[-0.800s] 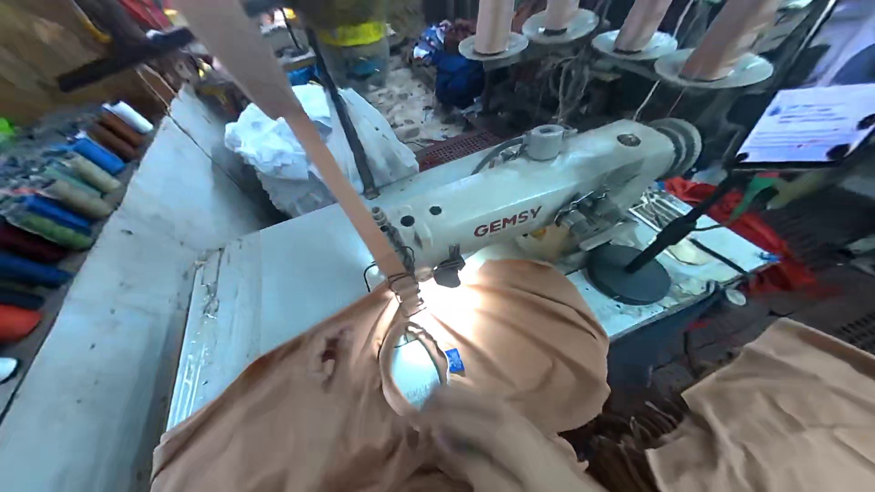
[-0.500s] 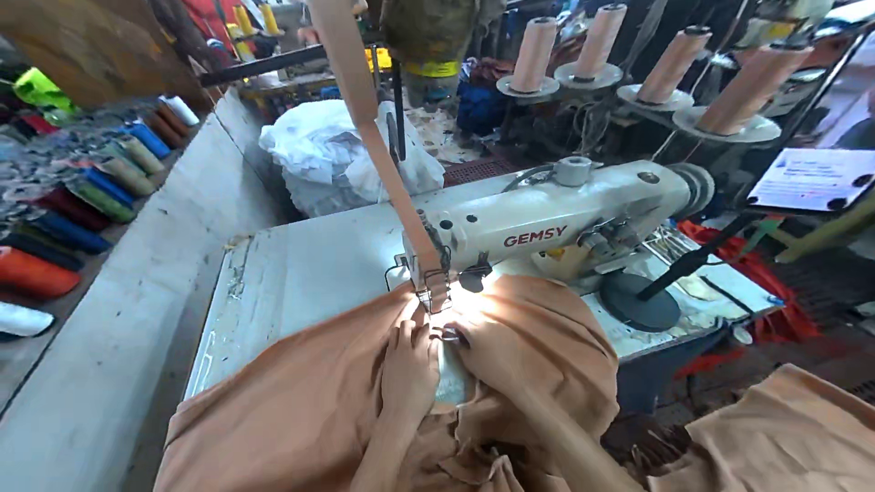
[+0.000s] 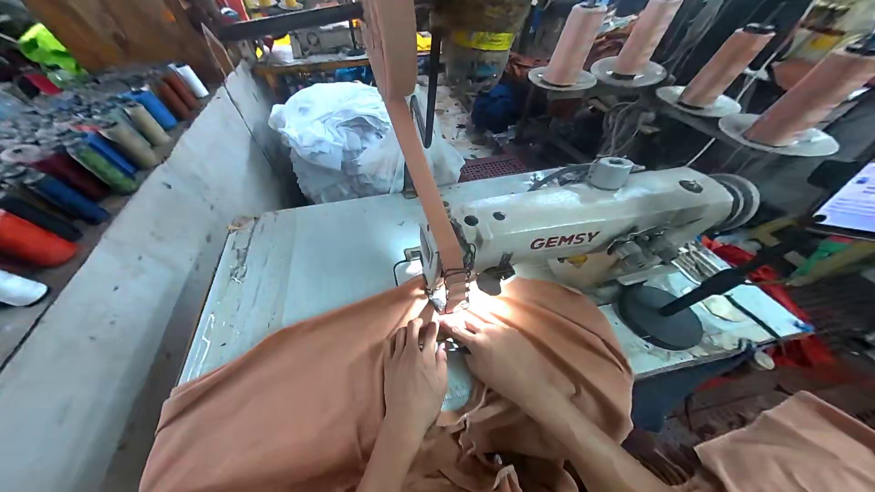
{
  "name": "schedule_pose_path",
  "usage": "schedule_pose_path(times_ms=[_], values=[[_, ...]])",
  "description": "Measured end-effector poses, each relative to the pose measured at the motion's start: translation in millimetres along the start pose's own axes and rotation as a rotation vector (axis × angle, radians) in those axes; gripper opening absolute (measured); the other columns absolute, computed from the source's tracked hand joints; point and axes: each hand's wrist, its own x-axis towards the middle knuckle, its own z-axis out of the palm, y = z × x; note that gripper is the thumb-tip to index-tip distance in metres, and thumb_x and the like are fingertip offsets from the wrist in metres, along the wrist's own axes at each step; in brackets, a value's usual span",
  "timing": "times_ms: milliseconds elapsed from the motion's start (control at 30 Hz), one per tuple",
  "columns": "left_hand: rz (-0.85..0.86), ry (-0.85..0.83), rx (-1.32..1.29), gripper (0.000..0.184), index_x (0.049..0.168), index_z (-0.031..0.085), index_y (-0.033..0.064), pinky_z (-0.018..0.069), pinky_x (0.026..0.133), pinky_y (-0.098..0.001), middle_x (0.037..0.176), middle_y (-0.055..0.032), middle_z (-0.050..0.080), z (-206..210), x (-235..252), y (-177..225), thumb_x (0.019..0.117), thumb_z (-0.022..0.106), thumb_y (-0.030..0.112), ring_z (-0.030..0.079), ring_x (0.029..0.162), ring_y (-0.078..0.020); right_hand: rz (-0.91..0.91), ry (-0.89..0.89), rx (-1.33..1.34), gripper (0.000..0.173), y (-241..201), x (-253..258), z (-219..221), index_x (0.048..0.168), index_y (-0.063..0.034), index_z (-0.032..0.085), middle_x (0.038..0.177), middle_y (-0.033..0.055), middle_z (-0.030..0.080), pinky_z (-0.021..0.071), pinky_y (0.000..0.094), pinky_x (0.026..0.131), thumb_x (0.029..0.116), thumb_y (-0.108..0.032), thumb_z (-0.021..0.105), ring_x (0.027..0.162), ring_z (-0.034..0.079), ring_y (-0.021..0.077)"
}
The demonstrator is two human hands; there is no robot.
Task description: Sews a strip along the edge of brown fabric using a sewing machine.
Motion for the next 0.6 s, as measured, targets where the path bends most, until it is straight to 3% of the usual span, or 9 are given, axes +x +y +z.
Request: schedule_pose_path(times_ms=[100, 167, 233, 333, 400, 467, 500, 533, 600], values=[[-0.028, 0.047, -0.009, 0.037, 0.131, 0.07, 0.0227, 0.0463, 0.101, -0.0544, 0.138, -0.0075, 0.064, 5, 12, -1, 0.0972, 0.056, 0.024, 0.061, 0.125, -0.0287, 0.019, 0.095, -0.008, 0.044, -5, 12, 4, 0.131, -0.0257, 0.072, 0.111, 0.0101, 0.077, 0.0571, 0.0533, 0.075, 0.0916, -0.015, 0.057, 0.096, 0.074, 0.0347], [-0.038, 0.043, -0.026, 0.038, 0.129, 0.071, 0.018, 0.0445, 0.103, -0.0551, 0.141, -0.0073, 0.062, 7, 22, -3, 0.0924, 0.06, 0.018, 0.06, 0.127, -0.0282, 0.101, -0.061, 0.094, 0.039, -10, 23, -4, 0.131, -0.0197, 0.07, 0.121, 0.0129, 0.074, 0.0519, 0.0563, 0.093, 0.0975, -0.02, 0.051, 0.113, 0.069, 0.0356], [-0.008, 0.045, -0.034, 0.039, 0.125, 0.073, 0.0137, 0.046, 0.102, -0.0539, 0.142, -0.0069, 0.061, 6, 36, -9, 0.0877, 0.063, 0.016, 0.06, 0.128, -0.0281, 0.191, -0.213, 0.218, 0.041, -11, 34, -10, 0.133, -0.0152, 0.068, 0.124, 0.0144, 0.071, 0.0468, 0.0562, 0.102, 0.1022, -0.029, 0.045, 0.121, 0.065, 0.0342], [0.075, 0.032, -0.079, 0.041, 0.13, 0.07, 0.0145, 0.0434, 0.105, -0.058, 0.144, -0.008, 0.06, 10, 52, -27, 0.0927, 0.058, 0.026, 0.056, 0.132, -0.0327, 0.273, -0.235, 0.184, 0.042, -27, 31, -17, 0.136, -0.0144, 0.065, 0.126, 0.0166, 0.07, 0.0487, 0.0585, 0.098, 0.105, -0.032, 0.043, 0.118, 0.066, 0.0368], [0.064, -0.07, -0.072, 0.045, 0.139, 0.064, 0.0189, 0.0377, 0.109, -0.0552, 0.15, -0.0059, 0.055, -1, 54, -31, 0.1008, 0.048, 0.036, 0.051, 0.136, -0.0312, 0.259, -0.094, 0.066, 0.043, -42, 19, -14, 0.139, -0.0186, 0.065, 0.127, 0.0215, 0.068, 0.0525, 0.0596, 0.088, 0.0996, -0.023, 0.05, 0.111, 0.068, 0.0422], [0.052, -0.202, -0.037, 0.048, 0.148, 0.056, 0.0207, 0.034, 0.115, -0.0544, 0.155, -0.0072, 0.05, -22, 47, -23, 0.1064, 0.039, 0.038, 0.045, 0.143, -0.0316, 0.127, 0.178, -0.017, 0.044, -33, 7, 11, 0.132, -0.0223, 0.072, 0.123, 0.0194, 0.072, 0.0576, 0.0533, 0.078, 0.0895, -0.021, 0.06, 0.102, 0.072, 0.0398], [0.024, -0.344, -0.053, 0.05, 0.155, 0.048, 0.0204, 0.0272, 0.12, -0.0565, 0.161, -0.0101, 0.041, -40, 43, -15, 0.1067, 0.04, 0.034, 0.037, 0.149, -0.034, 0.058, 0.244, -0.025, 0.042, -26, 5, 17, 0.129, -0.0226, 0.074, 0.123, 0.0177, 0.072, 0.058, 0.0522, 0.077, 0.0887, -0.021, 0.061, 0.102, 0.072, 0.0387], [0.02, -0.373, -0.068, 0.052, 0.155, 0.046, 0.0232, 0.0267, 0.12, -0.0583, 0.162, -0.0111, 0.04, -42, 36, -14, 0.1048, 0.043, 0.033, 0.036, 0.149, -0.0354, 0.013, 0.225, -0.011, 0.041, -18, 6, 16, 0.13, -0.0232, 0.073, 0.127, 0.017, 0.071, 0.0573, 0.0527, 0.081, 0.0921, -0.024, 0.058, 0.106, 0.071, 0.0378], [0.039, -0.278, -0.079, 0.045, 0.145, 0.058, 0.0309, 0.0304, 0.117, -0.0581, 0.16, -0.0088, 0.044, -26, 15, -17, 0.1023, 0.047, 0.039, 0.039, 0.147, -0.0345, -0.052, 0.133, 0.059, 0.039, 1, 13, 13, 0.13, -0.0239, 0.072, 0.13, 0.016, 0.07, 0.0554, 0.0552, 0.09, 0.0954, -0.029, 0.056, 0.112, 0.07, 0.0359]])
